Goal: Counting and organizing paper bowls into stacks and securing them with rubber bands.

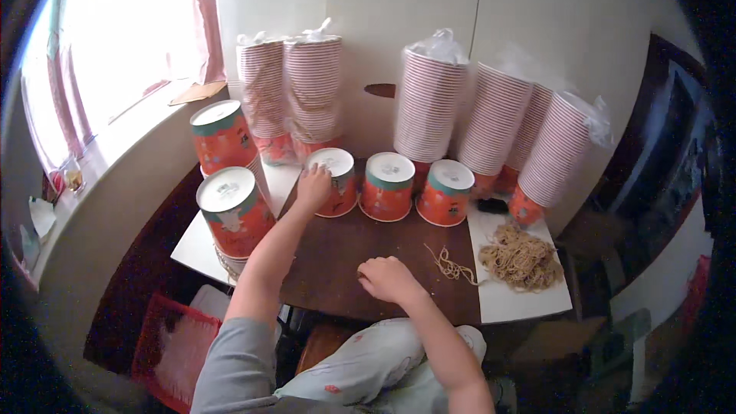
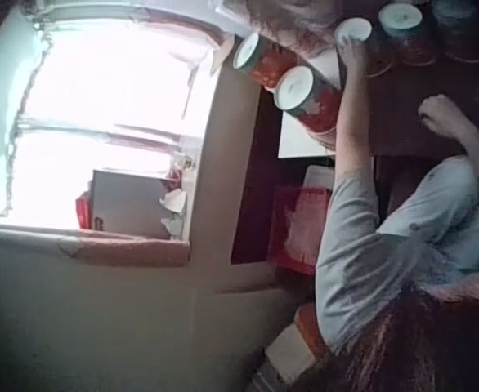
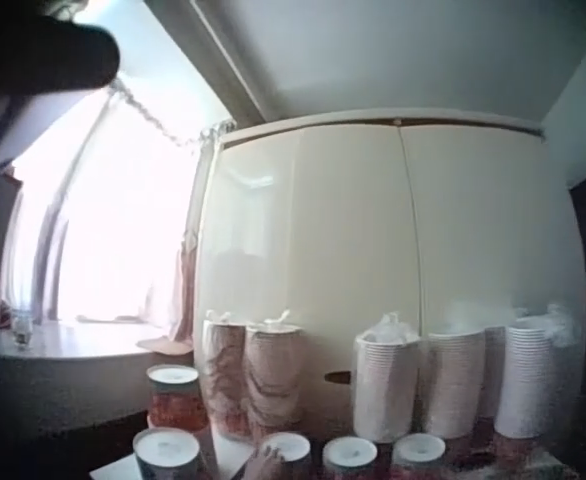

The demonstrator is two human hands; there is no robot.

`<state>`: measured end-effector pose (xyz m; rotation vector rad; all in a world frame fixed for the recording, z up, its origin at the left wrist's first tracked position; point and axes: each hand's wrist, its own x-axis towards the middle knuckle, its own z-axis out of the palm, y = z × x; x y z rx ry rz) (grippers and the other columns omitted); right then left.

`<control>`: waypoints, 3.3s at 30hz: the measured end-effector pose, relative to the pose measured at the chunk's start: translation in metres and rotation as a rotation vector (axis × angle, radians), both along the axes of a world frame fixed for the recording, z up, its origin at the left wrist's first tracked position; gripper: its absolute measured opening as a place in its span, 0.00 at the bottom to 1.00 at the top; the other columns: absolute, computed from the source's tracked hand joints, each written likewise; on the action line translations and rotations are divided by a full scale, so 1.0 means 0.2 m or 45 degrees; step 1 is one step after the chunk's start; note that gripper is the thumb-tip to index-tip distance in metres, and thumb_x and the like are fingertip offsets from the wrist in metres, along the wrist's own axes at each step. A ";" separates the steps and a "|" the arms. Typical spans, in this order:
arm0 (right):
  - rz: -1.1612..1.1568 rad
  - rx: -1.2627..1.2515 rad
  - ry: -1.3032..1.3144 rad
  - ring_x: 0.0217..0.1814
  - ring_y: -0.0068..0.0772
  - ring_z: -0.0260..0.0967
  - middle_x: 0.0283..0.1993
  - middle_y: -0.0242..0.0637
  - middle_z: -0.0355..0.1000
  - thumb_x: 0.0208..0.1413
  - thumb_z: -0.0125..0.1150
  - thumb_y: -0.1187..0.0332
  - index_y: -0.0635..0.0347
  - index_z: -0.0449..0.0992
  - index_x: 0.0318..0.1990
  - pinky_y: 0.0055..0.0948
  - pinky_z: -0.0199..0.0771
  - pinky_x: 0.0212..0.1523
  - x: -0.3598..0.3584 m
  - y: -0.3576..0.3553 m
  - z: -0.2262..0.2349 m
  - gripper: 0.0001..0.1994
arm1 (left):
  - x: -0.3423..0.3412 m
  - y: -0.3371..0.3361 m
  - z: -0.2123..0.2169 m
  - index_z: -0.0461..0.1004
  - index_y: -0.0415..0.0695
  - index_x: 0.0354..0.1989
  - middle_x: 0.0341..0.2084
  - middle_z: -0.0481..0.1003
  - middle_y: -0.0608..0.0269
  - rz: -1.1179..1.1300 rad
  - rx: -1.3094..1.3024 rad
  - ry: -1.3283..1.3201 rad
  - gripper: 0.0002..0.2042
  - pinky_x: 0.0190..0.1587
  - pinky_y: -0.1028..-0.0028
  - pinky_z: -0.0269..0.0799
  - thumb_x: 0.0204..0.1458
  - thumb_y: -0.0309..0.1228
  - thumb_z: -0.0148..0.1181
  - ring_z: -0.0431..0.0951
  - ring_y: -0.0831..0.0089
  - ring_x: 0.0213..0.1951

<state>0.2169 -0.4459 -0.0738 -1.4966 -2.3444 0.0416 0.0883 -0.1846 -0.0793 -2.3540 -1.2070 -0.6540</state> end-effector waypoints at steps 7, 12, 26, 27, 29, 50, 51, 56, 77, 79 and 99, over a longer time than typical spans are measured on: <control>-0.264 0.292 0.450 0.36 0.42 0.67 0.32 0.41 0.69 0.45 0.53 0.66 0.58 0.70 0.31 0.37 0.67 0.37 0.17 -0.02 0.20 0.07 | -0.19 -0.37 0.29 0.68 0.40 0.29 0.28 0.73 0.56 -0.124 -0.573 -0.415 0.08 0.32 0.63 0.68 0.41 0.28 0.51 0.73 0.56 0.34; -0.397 0.503 1.324 0.37 0.32 0.65 0.37 0.37 0.66 0.50 0.52 0.66 0.62 0.63 0.42 0.29 0.64 0.41 0.28 0.00 0.27 0.14 | -0.44 -0.57 0.41 0.65 0.40 0.30 0.22 0.69 0.68 -0.642 -1.330 -1.337 0.07 0.26 0.78 0.66 0.50 0.31 0.50 0.70 0.78 0.26; -0.173 0.255 1.569 0.34 0.16 0.62 0.36 0.29 0.67 0.49 0.51 0.74 0.64 0.71 0.38 0.14 0.61 0.35 0.23 -0.09 0.35 0.09 | -0.36 -0.91 0.04 0.64 0.46 0.36 0.33 0.69 0.65 -0.978 -2.144 -2.089 0.08 0.39 0.67 0.67 0.53 0.35 0.47 0.70 0.72 0.36; -0.172 0.245 1.572 0.34 0.16 0.62 0.36 0.29 0.67 0.49 0.51 0.74 0.64 0.71 0.38 0.14 0.61 0.35 0.23 -0.09 0.35 0.09 | -0.34 -0.91 0.03 0.64 0.46 0.36 0.33 0.69 0.65 -0.967 -2.143 -2.096 0.08 0.39 0.67 0.67 0.53 0.35 0.47 0.70 0.72 0.36; -0.396 0.644 1.218 0.30 0.21 0.63 0.30 0.32 0.66 0.46 0.54 0.74 0.62 0.72 0.37 0.22 0.64 0.31 0.21 -0.09 0.34 0.09 | -0.29 -0.93 0.02 0.63 0.44 0.38 0.33 0.68 0.65 -0.759 -2.133 -2.042 0.09 0.38 0.71 0.67 0.53 0.35 0.47 0.69 0.74 0.36; -0.323 1.211 0.566 0.23 0.27 0.59 0.27 0.34 0.61 0.36 0.53 0.81 0.61 0.72 0.37 0.22 0.61 0.21 0.03 -0.11 0.29 0.15 | -0.20 -1.09 -0.04 0.64 0.35 0.43 0.32 0.71 0.62 -0.623 -1.447 -1.931 0.13 0.33 0.80 0.70 0.49 0.26 0.50 0.71 0.78 0.32; -0.291 1.205 0.548 0.24 0.29 0.60 0.27 0.35 0.62 0.36 0.53 0.80 0.62 0.72 0.37 0.23 0.62 0.22 0.03 -0.11 0.29 0.15 | -0.20 -1.10 -0.03 0.65 0.35 0.40 0.30 0.71 0.63 -0.591 -1.474 -1.928 0.11 0.32 0.81 0.70 0.48 0.26 0.50 0.71 0.79 0.30; -0.197 1.078 0.571 0.32 0.36 0.62 0.31 0.38 0.63 0.37 0.53 0.70 0.62 0.72 0.38 0.32 0.64 0.33 0.01 -0.13 0.34 0.16 | -0.23 -1.10 -0.05 0.69 0.36 0.33 0.23 0.71 0.66 -0.494 -1.677 -1.956 0.07 0.26 0.84 0.67 0.45 0.25 0.53 0.71 0.82 0.25; 0.259 0.941 0.323 0.48 0.34 0.59 0.45 0.31 0.64 0.42 0.53 0.54 0.50 0.67 0.42 0.42 0.53 0.50 -0.06 -0.16 0.33 0.19 | -0.26 -1.07 -0.14 0.67 0.35 0.34 0.25 0.70 0.66 -0.408 -1.212 -1.888 0.08 0.33 0.82 0.63 0.50 0.27 0.46 0.68 0.82 0.29; 0.287 0.971 0.315 0.45 0.32 0.60 0.44 0.30 0.65 0.43 0.52 0.54 0.50 0.68 0.41 0.39 0.55 0.47 -0.07 -0.16 0.31 0.18 | -0.29 -1.05 -0.13 0.68 0.36 0.32 0.23 0.70 0.68 -0.338 -1.060 -1.823 0.07 0.30 0.82 0.63 0.50 0.27 0.47 0.67 0.83 0.26; 0.239 0.093 0.925 0.40 0.35 0.68 0.38 0.40 0.68 0.42 0.56 0.76 0.62 0.72 0.34 0.28 0.69 0.40 -0.12 -0.08 0.24 0.08 | -0.34 -1.11 0.06 0.67 0.41 0.32 0.30 0.71 0.58 -0.991 -0.079 -0.752 0.13 0.37 0.68 0.69 0.34 0.19 0.56 0.73 0.63 0.34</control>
